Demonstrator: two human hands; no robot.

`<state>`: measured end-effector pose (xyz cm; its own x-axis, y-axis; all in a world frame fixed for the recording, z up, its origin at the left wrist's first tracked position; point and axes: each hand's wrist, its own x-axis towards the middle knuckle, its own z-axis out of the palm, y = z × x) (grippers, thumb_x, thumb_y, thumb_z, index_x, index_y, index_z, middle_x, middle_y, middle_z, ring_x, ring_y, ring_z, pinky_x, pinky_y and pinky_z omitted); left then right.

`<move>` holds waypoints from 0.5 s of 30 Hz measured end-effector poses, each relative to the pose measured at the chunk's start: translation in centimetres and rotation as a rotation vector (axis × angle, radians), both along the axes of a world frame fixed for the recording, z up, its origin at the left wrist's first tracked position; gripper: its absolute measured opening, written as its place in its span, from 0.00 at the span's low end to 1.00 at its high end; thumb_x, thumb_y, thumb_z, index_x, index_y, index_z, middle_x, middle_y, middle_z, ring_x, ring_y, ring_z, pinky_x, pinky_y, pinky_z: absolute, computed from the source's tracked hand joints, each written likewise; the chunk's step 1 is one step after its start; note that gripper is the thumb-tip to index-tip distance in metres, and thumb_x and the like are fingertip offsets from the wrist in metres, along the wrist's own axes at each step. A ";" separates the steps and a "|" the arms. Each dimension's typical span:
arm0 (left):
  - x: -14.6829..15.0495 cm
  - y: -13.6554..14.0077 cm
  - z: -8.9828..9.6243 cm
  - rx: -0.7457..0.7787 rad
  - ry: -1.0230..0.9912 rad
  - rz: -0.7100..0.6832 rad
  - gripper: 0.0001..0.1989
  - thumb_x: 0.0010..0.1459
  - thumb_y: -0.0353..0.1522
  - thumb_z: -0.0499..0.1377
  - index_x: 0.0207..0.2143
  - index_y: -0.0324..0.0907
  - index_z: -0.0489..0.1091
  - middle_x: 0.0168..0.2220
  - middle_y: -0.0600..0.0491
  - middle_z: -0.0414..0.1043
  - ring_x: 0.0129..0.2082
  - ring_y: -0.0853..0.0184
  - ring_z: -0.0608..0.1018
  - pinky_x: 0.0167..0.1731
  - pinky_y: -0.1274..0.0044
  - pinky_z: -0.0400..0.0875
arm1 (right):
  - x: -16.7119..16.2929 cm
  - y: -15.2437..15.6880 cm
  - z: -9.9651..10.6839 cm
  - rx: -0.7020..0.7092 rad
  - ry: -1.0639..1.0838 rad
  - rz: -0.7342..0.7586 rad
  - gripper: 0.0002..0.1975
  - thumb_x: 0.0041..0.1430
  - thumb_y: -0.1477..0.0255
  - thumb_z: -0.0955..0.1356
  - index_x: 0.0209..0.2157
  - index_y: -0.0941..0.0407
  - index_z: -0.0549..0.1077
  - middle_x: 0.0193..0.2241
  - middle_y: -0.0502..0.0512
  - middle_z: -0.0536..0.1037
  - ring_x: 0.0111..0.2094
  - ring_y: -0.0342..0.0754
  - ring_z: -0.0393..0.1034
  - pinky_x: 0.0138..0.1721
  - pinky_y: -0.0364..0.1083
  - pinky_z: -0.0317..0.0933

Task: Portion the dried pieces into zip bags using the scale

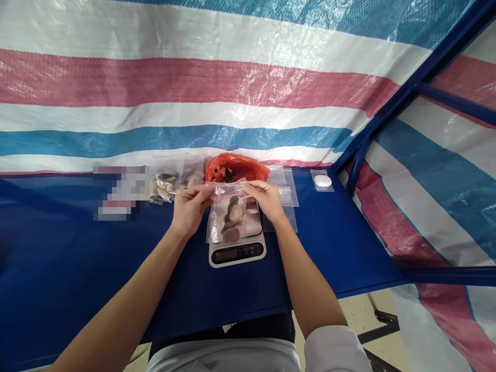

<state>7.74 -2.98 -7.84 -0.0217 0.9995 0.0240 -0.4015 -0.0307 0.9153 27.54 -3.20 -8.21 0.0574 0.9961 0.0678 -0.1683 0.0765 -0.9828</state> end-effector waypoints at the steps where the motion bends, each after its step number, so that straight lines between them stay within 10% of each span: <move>1: -0.1 0.0 0.0 -0.006 0.004 0.002 0.16 0.41 0.42 0.76 0.26 0.41 0.81 0.25 0.53 0.79 0.25 0.70 0.79 0.29 0.78 0.76 | 0.0 0.0 0.0 0.006 -0.002 0.000 0.16 0.44 0.56 0.79 0.29 0.53 0.82 0.26 0.49 0.82 0.28 0.46 0.78 0.32 0.46 0.75; 15: -0.5 0.1 -0.4 0.083 0.064 0.015 0.13 0.44 0.40 0.75 0.26 0.41 0.81 0.24 0.52 0.79 0.24 0.70 0.78 0.29 0.77 0.76 | -0.4 -0.3 0.1 0.010 -0.035 -0.055 0.16 0.47 0.55 0.77 0.29 0.53 0.81 0.26 0.50 0.82 0.24 0.45 0.76 0.26 0.44 0.73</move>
